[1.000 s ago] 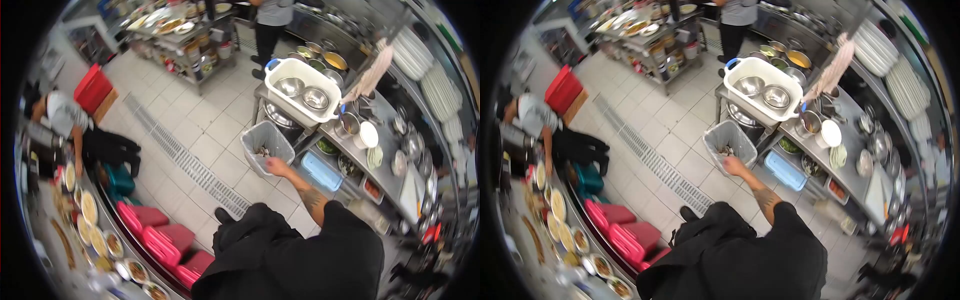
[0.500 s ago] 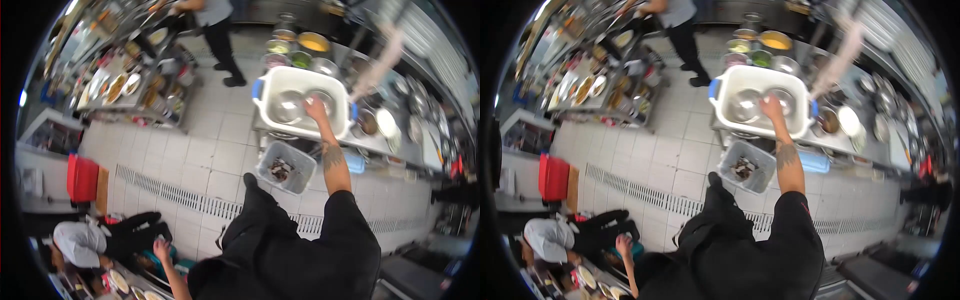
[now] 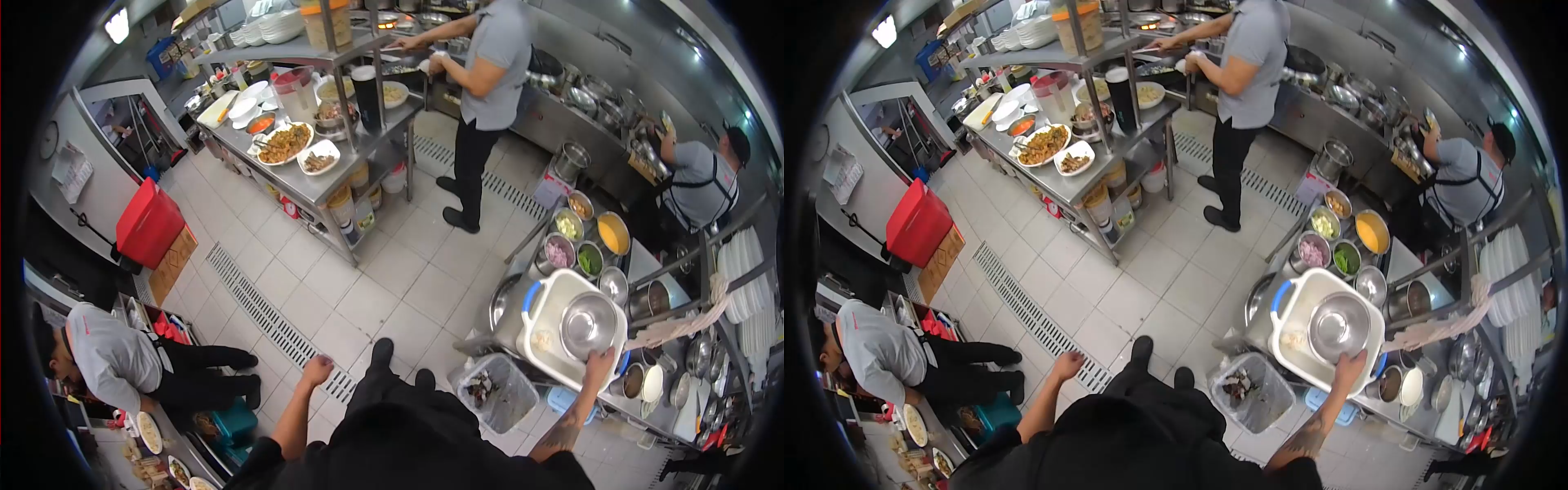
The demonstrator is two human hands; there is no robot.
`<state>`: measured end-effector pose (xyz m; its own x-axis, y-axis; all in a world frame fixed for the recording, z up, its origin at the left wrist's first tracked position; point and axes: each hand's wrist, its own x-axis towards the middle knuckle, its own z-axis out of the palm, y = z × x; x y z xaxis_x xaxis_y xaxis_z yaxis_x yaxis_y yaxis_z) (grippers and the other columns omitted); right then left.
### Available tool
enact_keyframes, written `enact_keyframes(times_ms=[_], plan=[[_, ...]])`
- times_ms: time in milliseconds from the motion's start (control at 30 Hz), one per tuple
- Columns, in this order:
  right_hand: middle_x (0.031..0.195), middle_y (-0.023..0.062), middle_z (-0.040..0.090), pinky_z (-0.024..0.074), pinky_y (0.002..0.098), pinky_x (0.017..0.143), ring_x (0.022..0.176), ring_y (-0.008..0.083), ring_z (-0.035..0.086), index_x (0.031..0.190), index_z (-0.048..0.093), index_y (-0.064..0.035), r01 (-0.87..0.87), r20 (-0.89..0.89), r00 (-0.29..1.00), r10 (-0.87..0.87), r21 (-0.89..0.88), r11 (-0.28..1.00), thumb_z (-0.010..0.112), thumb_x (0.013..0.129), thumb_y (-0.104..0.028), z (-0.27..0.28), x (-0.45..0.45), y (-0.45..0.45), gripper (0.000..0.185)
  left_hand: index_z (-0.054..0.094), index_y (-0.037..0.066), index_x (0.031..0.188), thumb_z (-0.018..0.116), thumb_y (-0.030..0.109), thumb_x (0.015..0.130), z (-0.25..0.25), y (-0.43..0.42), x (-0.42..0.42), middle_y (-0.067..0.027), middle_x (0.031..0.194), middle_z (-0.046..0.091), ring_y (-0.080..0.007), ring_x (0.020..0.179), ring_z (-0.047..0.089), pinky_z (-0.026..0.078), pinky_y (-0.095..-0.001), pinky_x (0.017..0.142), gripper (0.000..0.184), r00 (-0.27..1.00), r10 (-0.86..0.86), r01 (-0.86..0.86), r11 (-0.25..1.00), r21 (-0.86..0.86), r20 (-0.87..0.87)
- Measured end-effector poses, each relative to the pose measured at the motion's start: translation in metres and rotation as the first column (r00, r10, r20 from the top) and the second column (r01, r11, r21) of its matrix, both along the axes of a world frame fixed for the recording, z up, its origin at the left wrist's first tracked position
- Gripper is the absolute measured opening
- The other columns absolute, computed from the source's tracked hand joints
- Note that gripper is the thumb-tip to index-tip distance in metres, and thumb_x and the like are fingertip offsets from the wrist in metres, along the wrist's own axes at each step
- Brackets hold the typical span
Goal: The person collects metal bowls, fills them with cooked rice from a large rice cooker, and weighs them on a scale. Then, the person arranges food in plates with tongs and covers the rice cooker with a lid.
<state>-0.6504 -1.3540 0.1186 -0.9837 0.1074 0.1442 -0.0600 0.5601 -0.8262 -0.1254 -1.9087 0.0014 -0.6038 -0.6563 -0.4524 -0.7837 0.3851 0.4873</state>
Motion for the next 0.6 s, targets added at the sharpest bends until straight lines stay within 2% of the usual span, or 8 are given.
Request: enact_keyframes(times_ms=[167,200,233,300,333,400,533,600], plan=[[0.123,0.0187,0.052,0.0517,0.0315,0.072,0.097,0.0241,0.058,0.141,0.032,0.0010,-0.059,0.051,0.997,0.061,-0.039,0.997,0.059,0.070,0.003,-0.006,0.066,-0.115,0.076,0.060,0.002,0.117,0.059,0.030,0.089,0.094,-0.029,-0.208,-0.0154,0.099,0.067,-0.0221,0.091,0.064,0.050,-0.0344,0.079,0.039,0.849,-0.127,0.296,0.918,0.262,-0.513],[0.128,0.0177,0.050,0.0519,0.0338,0.075,0.101,0.0236,0.057,0.143,0.028,-0.0017,-0.131,0.102,0.987,0.123,0.079,0.988,0.060,0.073,0.003,0.009,0.082,-0.158,0.077,0.057,0.003,0.121,0.060,0.030,0.089,0.122,-0.022,-0.236,-0.0159,0.105,0.065,-0.0208,0.095,0.063,0.050,-0.0337,0.082,0.042,0.795,-0.109,0.357,0.879,0.315,-0.597],[0.146,0.0219,0.034,0.0288,0.0375,0.110,0.133,0.0336,0.036,0.144,0.028,-0.0005,-0.264,0.273,0.927,0.256,-0.007,0.965,0.062,0.075,-0.003,0.029,0.094,-0.201,0.077,0.053,0.004,0.125,0.061,0.030,0.089,0.150,-0.014,-0.254,-0.0164,0.112,0.063,-0.0194,0.100,0.062,0.049,-0.0331,0.085,0.045,0.739,-0.075,0.413,0.836,0.362,-0.670],[0.144,0.0238,0.035,0.0315,0.0394,0.107,0.131,0.0366,0.039,0.141,0.032,-0.0029,-0.554,0.208,0.814,0.542,-0.001,0.832,0.058,0.077,-0.001,0.115,0.136,-0.300,0.070,0.048,0.004,0.129,0.064,0.026,0.087,0.200,0.001,-0.261,-0.0203,0.119,0.058,-0.0247,0.107,0.060,0.047,-0.0347,0.090,0.050,0.719,0.041,0.382,0.810,0.444,-0.694],[0.142,0.0236,0.038,0.0328,0.0402,0.106,0.129,0.0369,0.041,0.140,0.033,-0.0032,-0.624,0.138,0.774,0.618,0.000,0.781,0.056,0.077,0.000,0.117,0.145,-0.328,0.067,0.048,0.004,0.129,0.064,0.026,0.087,0.199,0.006,-0.257,-0.0203,0.119,0.058,-0.0247,0.107,0.060,0.047,-0.0347,0.090,0.050,0.710,0.112,0.317,0.830,0.458,-0.695],[0.136,0.0229,0.044,0.0342,0.0414,0.105,0.125,0.0387,0.045,0.140,0.033,-0.0035,-0.787,0.004,0.617,0.787,0.032,0.616,0.053,0.077,0.002,0.121,0.161,-0.382,0.066,0.046,0.003,0.128,0.062,0.016,0.087,0.196,0.000,-0.231,-0.0224,0.114,0.060,-0.0345,0.105,0.060,0.049,-0.0397,0.088,0.046,0.727,-0.073,0.046,0.997,-0.057,-0.682],[0.128,0.0219,0.050,0.0393,0.0404,0.101,0.117,0.0319,0.052,0.140,0.031,-0.0030,-0.966,0.053,0.205,0.977,-0.149,0.211,0.054,0.081,0.002,0.078,0.187,-0.442,0.064,0.045,0.006,0.125,0.055,0.002,0.085,0.179,-0.014,-0.139,-0.0220,0.107,0.061,-0.0428,0.096,0.059,0.049,-0.0475,0.081,0.042,0.655,0.180,-0.352,0.932,-0.086,-0.734],[0.120,0.0182,0.054,0.0522,0.0377,0.085,0.103,0.0247,0.058,0.138,0.032,-0.0032,-0.927,0.158,-0.017,0.987,-0.372,0.044,0.057,0.086,-0.002,0.046,0.200,-0.463,0.059,0.045,0.008,0.126,0.055,0.002,0.084,0.203,0.015,-0.089,-0.0219,0.107,0.061,-0.0423,0.095,0.059,0.049,-0.0478,0.079,0.043,0.595,0.398,-0.583,0.812,-0.033,-0.698]])
